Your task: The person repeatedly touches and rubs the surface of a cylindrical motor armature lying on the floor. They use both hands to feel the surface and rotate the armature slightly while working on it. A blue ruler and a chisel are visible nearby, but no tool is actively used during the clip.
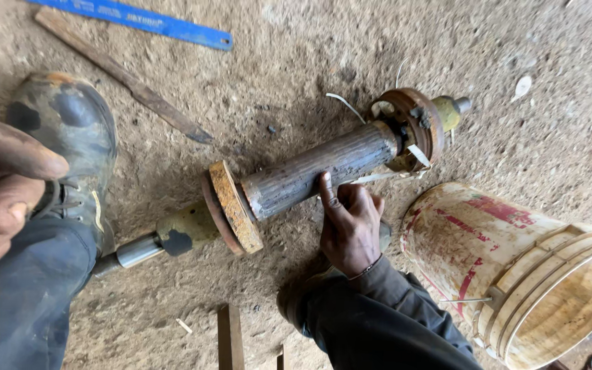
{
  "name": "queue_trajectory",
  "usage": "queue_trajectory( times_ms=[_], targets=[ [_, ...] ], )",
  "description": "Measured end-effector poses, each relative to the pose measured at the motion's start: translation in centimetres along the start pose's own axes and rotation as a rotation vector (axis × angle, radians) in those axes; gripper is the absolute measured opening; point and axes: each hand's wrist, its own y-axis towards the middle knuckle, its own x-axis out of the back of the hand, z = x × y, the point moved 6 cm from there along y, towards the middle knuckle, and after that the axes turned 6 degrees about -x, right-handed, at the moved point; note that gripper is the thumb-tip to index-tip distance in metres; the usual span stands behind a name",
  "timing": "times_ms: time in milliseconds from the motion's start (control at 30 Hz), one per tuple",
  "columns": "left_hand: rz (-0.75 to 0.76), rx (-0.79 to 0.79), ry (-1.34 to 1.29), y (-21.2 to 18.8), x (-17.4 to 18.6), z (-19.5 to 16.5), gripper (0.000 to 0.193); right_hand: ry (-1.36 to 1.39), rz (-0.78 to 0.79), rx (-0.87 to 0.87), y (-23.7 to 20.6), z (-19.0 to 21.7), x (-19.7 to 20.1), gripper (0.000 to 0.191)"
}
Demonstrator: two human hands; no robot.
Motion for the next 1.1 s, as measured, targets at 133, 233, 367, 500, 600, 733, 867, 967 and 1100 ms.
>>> queue_trajectory(
  times_ms=[133, 233, 367, 500, 600, 733, 867, 967, 1100],
  targets=[
    [-0.093, -0.055, 0.15, -1.0, -0.7, -0.9, 0.055, 0.093, -0.078, -0.075, 0.2, -0.8, 0.7, 0.049],
    [-0.178, -0.097, 0.1, -1.7, -1.0, -0.6, 0.051, 0.067, -0.125, -0.022, 0.3, -1.0, 1.0, 0.049],
    [-0.143, -0.061, 0.21, -1.6, -0.1, -0.8, 0.056, -0.099, -0.062, 0.112, 0.4, 0.1, 0.2, 0.049],
    [-0.055, -0.058, 0.169, -1.6, 0.7, -0.8, 0.054, -0.106, -0.015, 0.174, 0.3, 1.4, -0.1, 0.047],
    [-0.146, -0.14, 0.195, -2.2, 1.1, -0.9, 0.056, 0.023, 0.021, 0.136, 0.6, 2.1, -0.1, 0.044],
    [-0.172, -0.246, 0.253, -2.4, 0.3, -0.4, 0.054, 0.177, 0.07, 0.05, 1.1, 2.1, -0.2, 0.043],
    [-0.201, -0.257, 0.287, -2.8, 0.1, -0.3, 0.053, 0.241, 0.122, 0.053, 1.0, 1.9, -0.6, 0.04],
    [-0.098, -0.187, 0.267, -2.4, 0.5, -0.5, 0.056, 0.269, 0.084, 0.065, 0.7, 1.7, -0.5, 0.04],
    [-0.105, -0.137, 0.174, -2.5, 0.8, -0.7, 0.052, 0.162, 0.078, -0.042, 0.1, 0.9, -0.9, 0.056]
  ],
)
